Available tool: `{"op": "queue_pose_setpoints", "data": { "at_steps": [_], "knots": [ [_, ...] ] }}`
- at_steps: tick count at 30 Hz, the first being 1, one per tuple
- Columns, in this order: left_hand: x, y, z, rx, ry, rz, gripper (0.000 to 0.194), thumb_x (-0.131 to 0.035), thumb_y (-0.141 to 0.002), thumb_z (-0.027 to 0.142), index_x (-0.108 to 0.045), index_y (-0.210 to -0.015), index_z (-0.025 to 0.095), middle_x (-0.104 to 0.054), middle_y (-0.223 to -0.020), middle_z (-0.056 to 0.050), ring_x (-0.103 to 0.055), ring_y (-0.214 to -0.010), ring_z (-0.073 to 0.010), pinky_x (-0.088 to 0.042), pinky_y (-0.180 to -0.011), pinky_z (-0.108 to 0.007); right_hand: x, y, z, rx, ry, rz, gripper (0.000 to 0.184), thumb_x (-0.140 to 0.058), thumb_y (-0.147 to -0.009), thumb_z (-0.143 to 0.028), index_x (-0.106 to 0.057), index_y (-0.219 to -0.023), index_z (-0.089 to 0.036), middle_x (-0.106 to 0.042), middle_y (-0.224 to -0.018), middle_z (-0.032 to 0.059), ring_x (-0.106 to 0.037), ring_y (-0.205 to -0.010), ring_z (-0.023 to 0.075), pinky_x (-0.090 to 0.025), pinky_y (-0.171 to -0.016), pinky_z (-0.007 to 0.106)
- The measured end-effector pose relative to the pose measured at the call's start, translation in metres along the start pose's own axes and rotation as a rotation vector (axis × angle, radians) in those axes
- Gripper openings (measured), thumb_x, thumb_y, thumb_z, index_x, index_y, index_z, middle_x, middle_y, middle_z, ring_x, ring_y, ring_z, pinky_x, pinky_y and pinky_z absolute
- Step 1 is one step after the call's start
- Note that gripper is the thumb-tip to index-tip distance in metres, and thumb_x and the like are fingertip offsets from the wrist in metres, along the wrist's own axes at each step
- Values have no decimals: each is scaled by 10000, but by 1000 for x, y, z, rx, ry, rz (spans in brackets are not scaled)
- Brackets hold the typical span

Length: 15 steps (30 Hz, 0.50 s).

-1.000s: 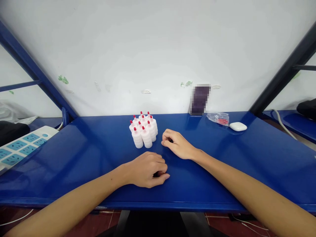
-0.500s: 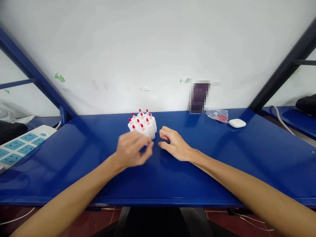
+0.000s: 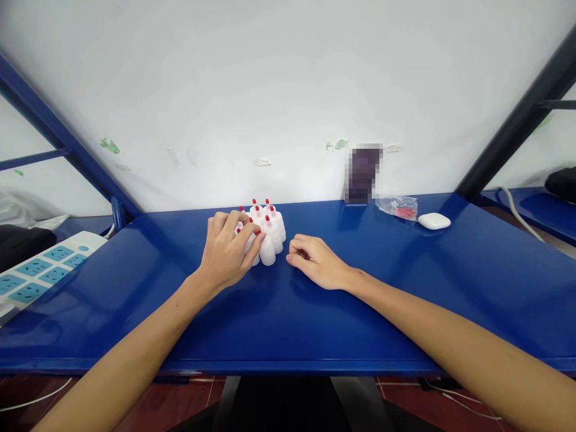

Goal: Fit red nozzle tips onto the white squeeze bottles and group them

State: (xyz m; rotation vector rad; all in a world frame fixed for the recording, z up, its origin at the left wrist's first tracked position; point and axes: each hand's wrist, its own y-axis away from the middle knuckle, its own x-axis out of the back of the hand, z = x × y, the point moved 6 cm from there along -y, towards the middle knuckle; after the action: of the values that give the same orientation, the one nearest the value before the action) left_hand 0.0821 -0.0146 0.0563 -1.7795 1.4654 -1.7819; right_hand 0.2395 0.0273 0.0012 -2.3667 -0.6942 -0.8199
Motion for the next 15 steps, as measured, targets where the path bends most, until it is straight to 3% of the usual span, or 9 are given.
{"op": "queue_pose_setpoints", "data": {
  "at_steps": [5,8,11,15],
  "knots": [
    [3,-1,7,-36,99,0,199,-500,-945,288,-639,-884,159,-609,-887,-92,-458,-832,-235,-341,-723,-377,1,1,-2,3,53,-34,216,-495,-927,-289,-474,-730,-201,-486,-753,-17,-452,-677,139,-351,-659,297],
    [4,-1,11,-56,205,-10,187,-490,-943,264,-613,-851,158,-593,-834,-76,-458,-784,-213,-362,-713,-367,2,1,-6,8,52,-123,164,-487,-923,-273,-478,-774,-206,-518,-818,-4,-479,-755,158,-369,-735,320],
    [4,1,18,-67,394,-33,176,-456,-947,235,-569,-831,165,-566,-790,-54,-467,-733,-182,-396,-702,-341,4,3,-13,44,29,-200,160,-452,-936,-264,-441,-783,-215,-516,-844,1,-478,-808,174,-375,-782,341],
    [-1,8,30,19,710,-64,140,-425,-956,239,-521,-873,179,-557,-821,-43,-507,-740,-158,-437,-690,-297,11,4,-18,90,-14,-150,241,-424,-944,-288,-366,-721,-218,-439,-766,-12,-418,-711,164,-350,-676,326]
  ]
}}
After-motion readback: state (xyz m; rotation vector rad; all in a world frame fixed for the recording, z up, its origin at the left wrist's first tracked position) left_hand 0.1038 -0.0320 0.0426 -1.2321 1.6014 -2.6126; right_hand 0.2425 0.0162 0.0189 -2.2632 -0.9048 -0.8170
